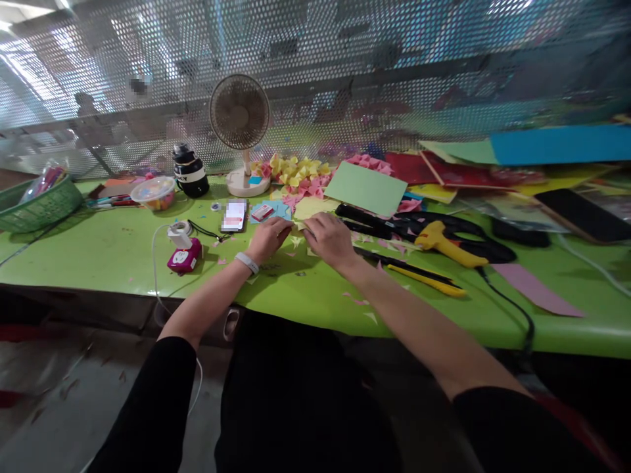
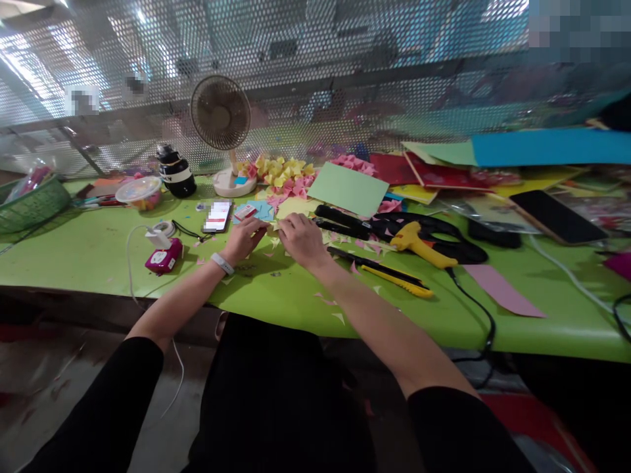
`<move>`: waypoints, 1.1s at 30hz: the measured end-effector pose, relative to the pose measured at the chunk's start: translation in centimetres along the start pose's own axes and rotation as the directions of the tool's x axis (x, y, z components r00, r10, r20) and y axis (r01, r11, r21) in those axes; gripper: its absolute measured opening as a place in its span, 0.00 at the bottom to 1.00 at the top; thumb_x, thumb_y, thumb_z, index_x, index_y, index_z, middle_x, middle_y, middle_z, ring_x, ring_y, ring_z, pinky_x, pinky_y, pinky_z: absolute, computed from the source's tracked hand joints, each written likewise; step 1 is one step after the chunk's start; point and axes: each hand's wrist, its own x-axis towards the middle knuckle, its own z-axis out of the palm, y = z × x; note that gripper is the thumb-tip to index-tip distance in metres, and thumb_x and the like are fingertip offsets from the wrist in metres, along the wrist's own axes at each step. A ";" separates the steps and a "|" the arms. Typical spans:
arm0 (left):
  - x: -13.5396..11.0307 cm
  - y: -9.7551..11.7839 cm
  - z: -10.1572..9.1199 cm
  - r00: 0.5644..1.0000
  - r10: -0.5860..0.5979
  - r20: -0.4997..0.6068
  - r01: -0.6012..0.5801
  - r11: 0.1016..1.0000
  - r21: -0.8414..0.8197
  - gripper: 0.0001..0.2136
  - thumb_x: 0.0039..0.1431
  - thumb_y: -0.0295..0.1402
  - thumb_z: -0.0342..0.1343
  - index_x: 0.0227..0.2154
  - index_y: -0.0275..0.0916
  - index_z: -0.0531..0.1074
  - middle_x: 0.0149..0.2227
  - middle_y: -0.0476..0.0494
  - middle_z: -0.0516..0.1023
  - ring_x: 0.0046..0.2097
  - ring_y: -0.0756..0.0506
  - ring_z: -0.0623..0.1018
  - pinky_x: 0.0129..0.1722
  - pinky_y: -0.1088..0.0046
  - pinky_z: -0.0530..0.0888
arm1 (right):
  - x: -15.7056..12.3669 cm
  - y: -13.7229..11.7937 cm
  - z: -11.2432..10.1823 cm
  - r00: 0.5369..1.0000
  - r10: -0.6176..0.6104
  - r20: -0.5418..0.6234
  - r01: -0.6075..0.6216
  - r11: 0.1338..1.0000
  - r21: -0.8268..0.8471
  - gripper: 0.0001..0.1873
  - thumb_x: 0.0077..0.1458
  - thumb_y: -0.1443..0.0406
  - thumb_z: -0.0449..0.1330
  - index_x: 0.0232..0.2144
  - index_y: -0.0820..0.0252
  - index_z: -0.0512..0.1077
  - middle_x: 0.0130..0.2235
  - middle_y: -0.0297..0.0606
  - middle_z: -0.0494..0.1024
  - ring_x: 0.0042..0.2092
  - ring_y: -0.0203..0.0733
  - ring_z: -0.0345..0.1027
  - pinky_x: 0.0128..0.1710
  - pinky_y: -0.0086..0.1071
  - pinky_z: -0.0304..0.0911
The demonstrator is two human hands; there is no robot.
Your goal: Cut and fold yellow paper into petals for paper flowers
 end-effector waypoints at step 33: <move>-0.4 2.2 0.8 0.959 -0.182 0.217 0.148 0.975 0.165 0.11 0.69 0.29 0.46 0.42 0.34 0.74 0.36 0.37 0.80 0.32 0.45 0.77 0.34 0.69 0.71 | 0.1 -1.8 -0.3 0.921 0.153 0.358 -0.209 0.970 0.122 0.18 0.69 0.69 0.46 0.50 0.69 0.73 0.44 0.53 0.82 0.36 0.46 0.76 0.36 0.37 0.66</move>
